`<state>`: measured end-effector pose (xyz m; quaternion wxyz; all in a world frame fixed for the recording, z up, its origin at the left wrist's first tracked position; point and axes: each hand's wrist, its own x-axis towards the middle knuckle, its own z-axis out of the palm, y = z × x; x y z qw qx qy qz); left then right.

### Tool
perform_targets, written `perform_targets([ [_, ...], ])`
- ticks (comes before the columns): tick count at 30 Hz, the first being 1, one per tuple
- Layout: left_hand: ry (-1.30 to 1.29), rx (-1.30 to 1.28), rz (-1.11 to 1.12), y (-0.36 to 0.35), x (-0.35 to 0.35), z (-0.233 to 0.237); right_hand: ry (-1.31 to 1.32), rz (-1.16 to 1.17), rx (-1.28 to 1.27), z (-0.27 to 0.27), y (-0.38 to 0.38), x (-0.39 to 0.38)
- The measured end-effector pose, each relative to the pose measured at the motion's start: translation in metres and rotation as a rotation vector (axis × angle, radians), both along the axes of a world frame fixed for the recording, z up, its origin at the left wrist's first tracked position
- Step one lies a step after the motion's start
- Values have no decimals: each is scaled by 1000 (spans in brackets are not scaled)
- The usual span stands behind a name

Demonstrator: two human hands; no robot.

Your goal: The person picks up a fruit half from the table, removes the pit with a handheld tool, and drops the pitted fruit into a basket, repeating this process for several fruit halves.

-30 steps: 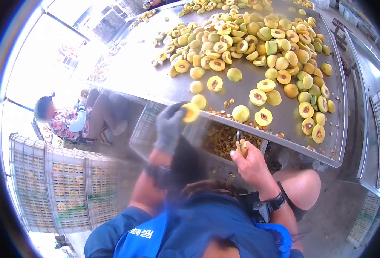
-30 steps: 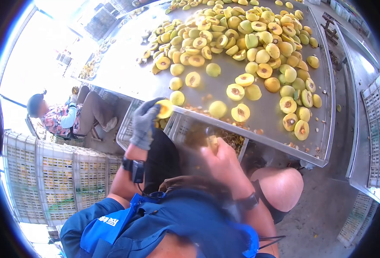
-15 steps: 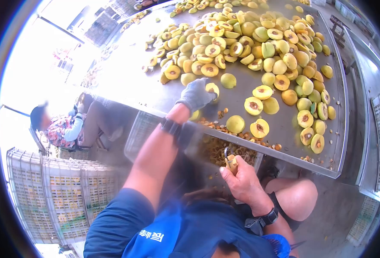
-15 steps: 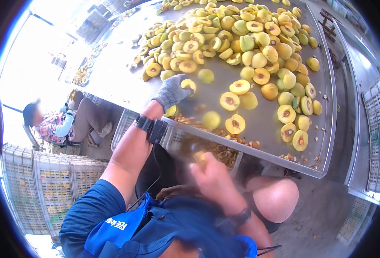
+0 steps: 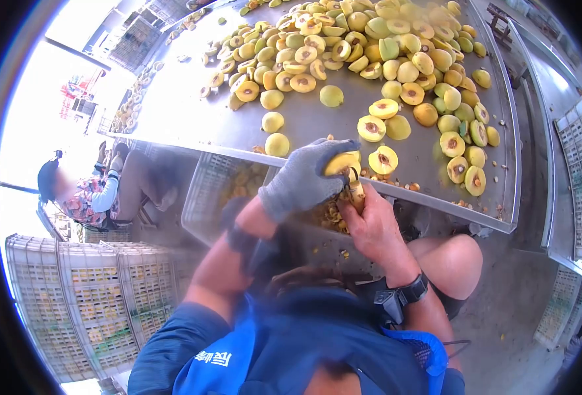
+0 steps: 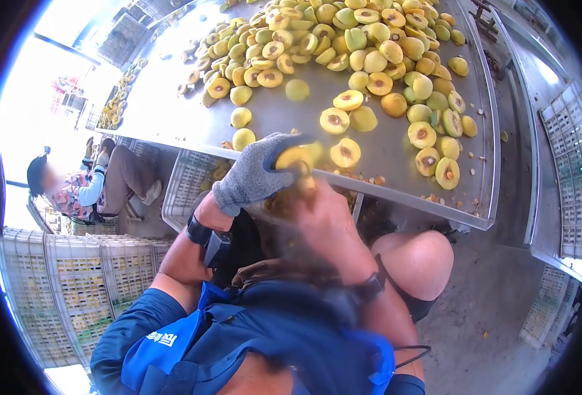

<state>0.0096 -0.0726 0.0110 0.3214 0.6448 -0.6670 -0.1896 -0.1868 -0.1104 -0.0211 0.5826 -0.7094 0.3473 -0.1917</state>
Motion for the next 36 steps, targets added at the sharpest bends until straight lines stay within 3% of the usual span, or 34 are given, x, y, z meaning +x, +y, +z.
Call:
perform_targets([
  [10,-95,94,-15,21,-9,-1,104,126,11,8,11,-10],
  [13,-142,102,-10,25,-11,-2,-23,160,-39,-14,13,-8],
  [16,-244,106,50,25,-18,1,167,120,-69,-18,14,-3],
  [19,-252,141,21,25,-17,8,-21,242,171,-25,10,-3],
  [22,-243,164,22,25,-14,10,-118,172,-125,-32,14,3],
  [25,-110,154,-6,31,-14,14,-160,268,379,-8,9,-8],
  [28,650,30,20,39,-17,-6,-254,252,625,2,12,-8],
  [30,844,-18,242,42,-38,-10,-300,282,680,-1,17,-3],
  [32,908,-88,410,43,-46,-22,-289,302,685,-5,25,1],
  [33,1106,-218,441,38,-48,-30,-265,293,669,-5,27,3],
  [35,791,-287,431,36,-46,-41,-272,195,341,-21,32,10],
  [36,720,-293,449,36,-47,-42,-297,109,34,-48,38,19],
])
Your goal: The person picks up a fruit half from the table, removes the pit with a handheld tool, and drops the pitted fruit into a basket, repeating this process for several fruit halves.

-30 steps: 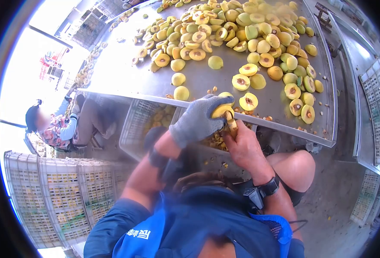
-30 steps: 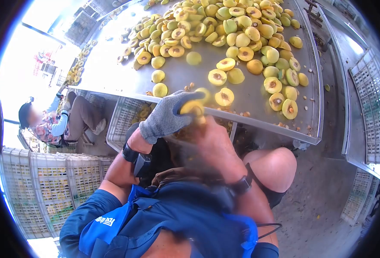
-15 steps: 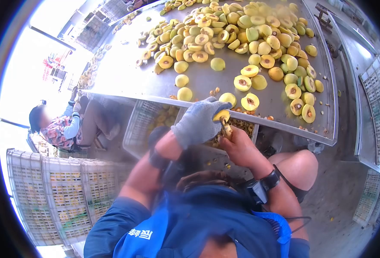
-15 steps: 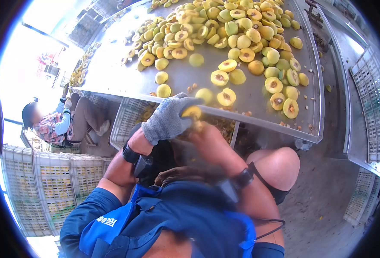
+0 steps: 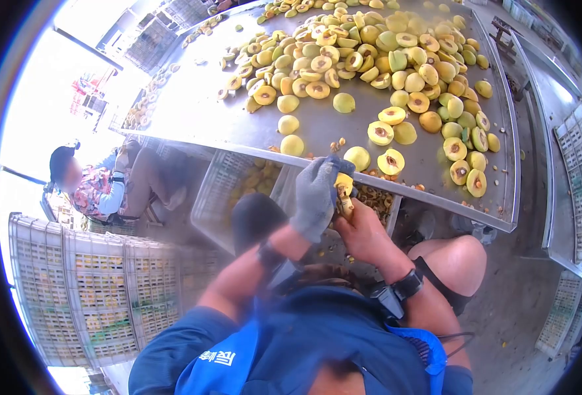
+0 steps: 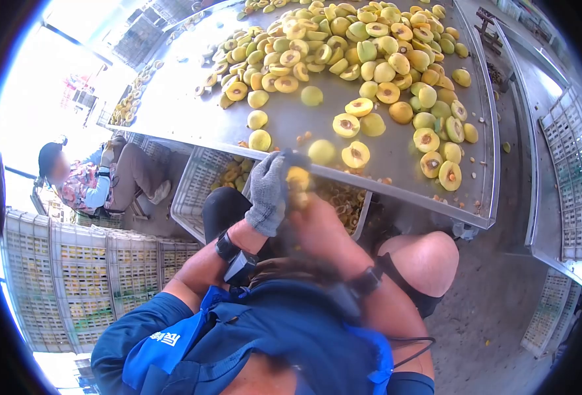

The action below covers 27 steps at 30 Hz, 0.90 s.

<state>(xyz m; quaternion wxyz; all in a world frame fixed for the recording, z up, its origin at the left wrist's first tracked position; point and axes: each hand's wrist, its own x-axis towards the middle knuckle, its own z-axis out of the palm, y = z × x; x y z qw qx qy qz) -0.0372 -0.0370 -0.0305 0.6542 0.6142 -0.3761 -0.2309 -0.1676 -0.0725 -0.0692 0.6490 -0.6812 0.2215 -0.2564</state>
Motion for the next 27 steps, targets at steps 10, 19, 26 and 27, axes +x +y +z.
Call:
perform_targets([
  [10,-89,30,-125,-6,-3,17,26,282,581,38,-7,-21],
  [19,-246,-130,-176,2,-5,23,44,444,991,57,-10,-32],
  [26,-109,-5,-406,16,16,18,62,582,938,47,-4,-26],
  [27,-106,-80,-326,11,17,12,68,558,959,49,-2,-25],
])
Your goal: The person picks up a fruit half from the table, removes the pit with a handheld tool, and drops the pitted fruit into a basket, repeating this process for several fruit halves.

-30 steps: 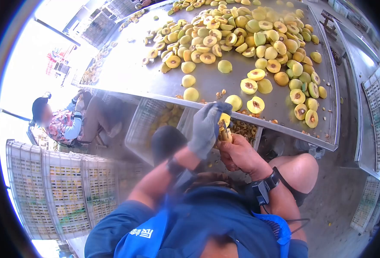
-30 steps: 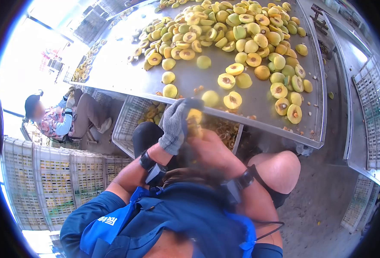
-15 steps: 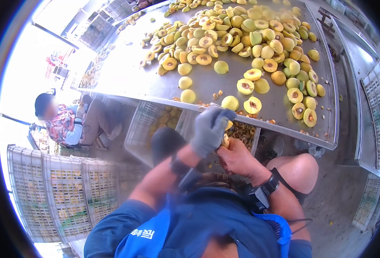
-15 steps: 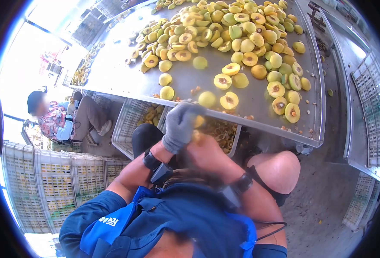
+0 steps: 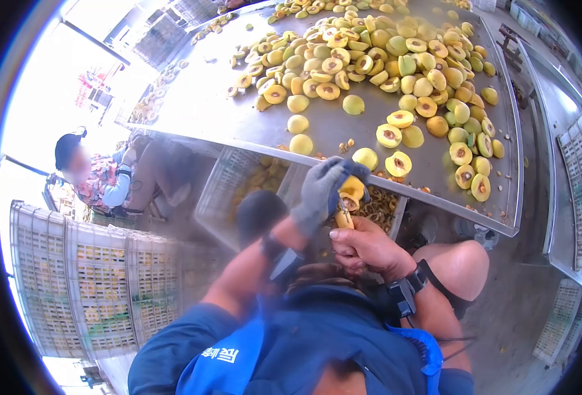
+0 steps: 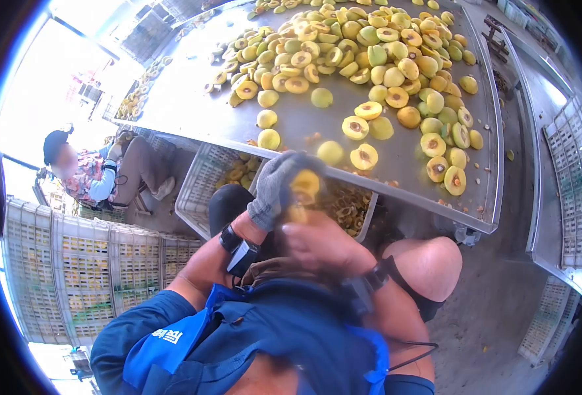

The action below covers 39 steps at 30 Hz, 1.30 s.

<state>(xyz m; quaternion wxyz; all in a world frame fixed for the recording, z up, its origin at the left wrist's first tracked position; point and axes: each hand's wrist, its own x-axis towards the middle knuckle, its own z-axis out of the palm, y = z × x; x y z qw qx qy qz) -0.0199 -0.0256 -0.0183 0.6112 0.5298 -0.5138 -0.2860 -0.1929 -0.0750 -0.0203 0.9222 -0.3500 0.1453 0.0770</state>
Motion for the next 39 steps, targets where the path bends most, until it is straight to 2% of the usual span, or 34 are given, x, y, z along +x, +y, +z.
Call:
perform_targets([
  [3,-272,-41,245,1,15,-2,44,-96,6,1,4,0],
  [7,-259,58,384,15,34,15,121,-240,-46,-6,6,5],
  [10,-129,67,490,29,65,1,135,-277,0,-8,2,5],
  [12,68,55,651,48,111,-14,152,-314,-32,-9,-1,0],
  [13,112,125,749,56,128,-5,151,-332,-68,-10,-2,-1],
  [14,-207,318,928,61,136,-1,151,-350,-105,-10,-2,-1],
  [15,-628,347,1063,64,148,-5,153,-376,-139,-11,-3,-2],
  [17,-726,341,1041,43,129,16,153,-417,-212,-15,-3,0],
  [19,-618,370,788,7,96,25,158,-482,-399,-22,-3,4],
  [21,-753,381,474,-29,69,13,142,-564,-568,-29,-3,6],
  [23,-841,503,284,-66,35,7,132,-634,-679,-36,-6,7],
  [26,-1021,569,88,-102,22,-13,139,-676,-724,-44,-9,3],
  [29,-959,571,49,-114,36,-19,173,-695,-612,-26,-16,0],
  [30,-870,548,53,-110,36,-15,186,-697,-555,-16,-18,-1],
  [33,-88,529,142,-95,50,-16,163,-735,-468,-8,-19,-1],
  [34,96,480,106,-88,61,-14,159,-749,-468,-6,-19,-1],
  [36,-430,179,50,-68,70,-5,145,-773,-468,-2,-17,1],
  [37,-693,23,21,-59,63,13,128,-762,-548,-4,-17,2],
  [38,-732,188,70,-47,47,30,110,-753,-628,-11,-18,2],
  [39,-715,216,105,-39,40,33,108,-752,-704,-13,-19,2],
])
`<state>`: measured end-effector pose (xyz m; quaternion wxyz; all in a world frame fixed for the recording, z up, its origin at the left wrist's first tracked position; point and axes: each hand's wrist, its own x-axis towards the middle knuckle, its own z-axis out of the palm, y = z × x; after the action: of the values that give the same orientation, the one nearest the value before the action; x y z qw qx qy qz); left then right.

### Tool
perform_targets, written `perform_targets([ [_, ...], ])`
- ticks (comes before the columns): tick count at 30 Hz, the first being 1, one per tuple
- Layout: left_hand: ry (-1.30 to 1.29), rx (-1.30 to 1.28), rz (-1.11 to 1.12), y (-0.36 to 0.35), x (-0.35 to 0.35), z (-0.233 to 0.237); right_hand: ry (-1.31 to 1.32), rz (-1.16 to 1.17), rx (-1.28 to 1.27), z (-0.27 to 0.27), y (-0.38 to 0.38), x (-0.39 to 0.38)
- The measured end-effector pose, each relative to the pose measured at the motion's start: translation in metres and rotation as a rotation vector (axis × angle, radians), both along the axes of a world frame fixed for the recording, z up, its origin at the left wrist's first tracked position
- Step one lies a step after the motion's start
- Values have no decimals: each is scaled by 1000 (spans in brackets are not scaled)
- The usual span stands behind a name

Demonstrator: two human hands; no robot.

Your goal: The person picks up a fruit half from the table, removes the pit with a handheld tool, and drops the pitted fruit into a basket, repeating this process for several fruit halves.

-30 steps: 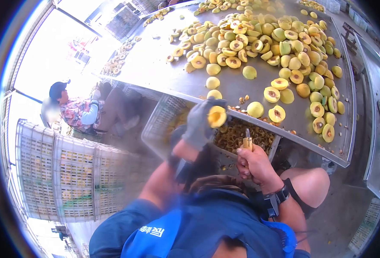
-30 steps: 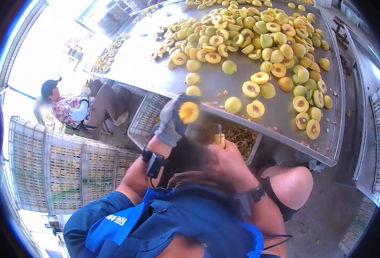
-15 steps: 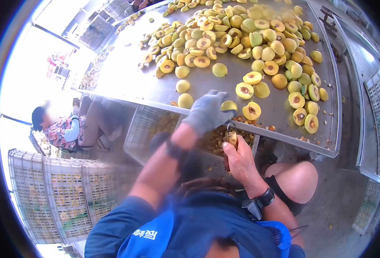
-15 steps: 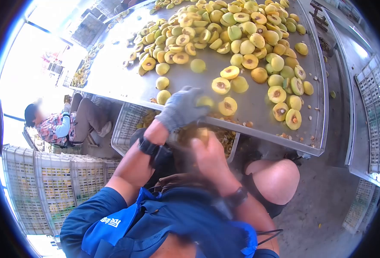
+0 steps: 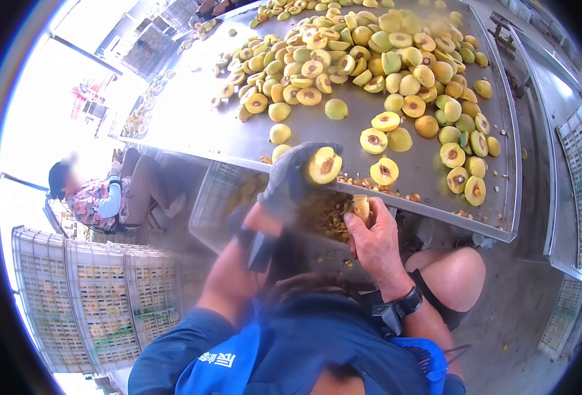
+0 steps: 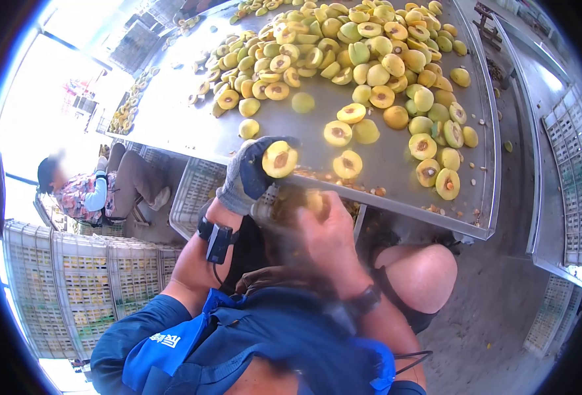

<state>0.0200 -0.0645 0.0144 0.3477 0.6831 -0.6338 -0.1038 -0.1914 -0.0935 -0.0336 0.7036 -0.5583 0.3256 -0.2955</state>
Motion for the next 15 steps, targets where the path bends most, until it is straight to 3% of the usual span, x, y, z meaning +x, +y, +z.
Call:
perform_targets([
  [3,60,12,47,17,-16,5,95,-10,-157,-1,0,-1],
  [6,276,-167,23,24,-26,-19,196,46,-153,10,1,-5],
  [8,540,-173,2,27,-31,-25,205,51,-173,8,4,-5],
  [12,806,-88,69,30,-50,-9,205,61,-210,12,8,-6],
  [15,496,-78,84,31,-46,-24,248,97,-260,10,9,-6],
])
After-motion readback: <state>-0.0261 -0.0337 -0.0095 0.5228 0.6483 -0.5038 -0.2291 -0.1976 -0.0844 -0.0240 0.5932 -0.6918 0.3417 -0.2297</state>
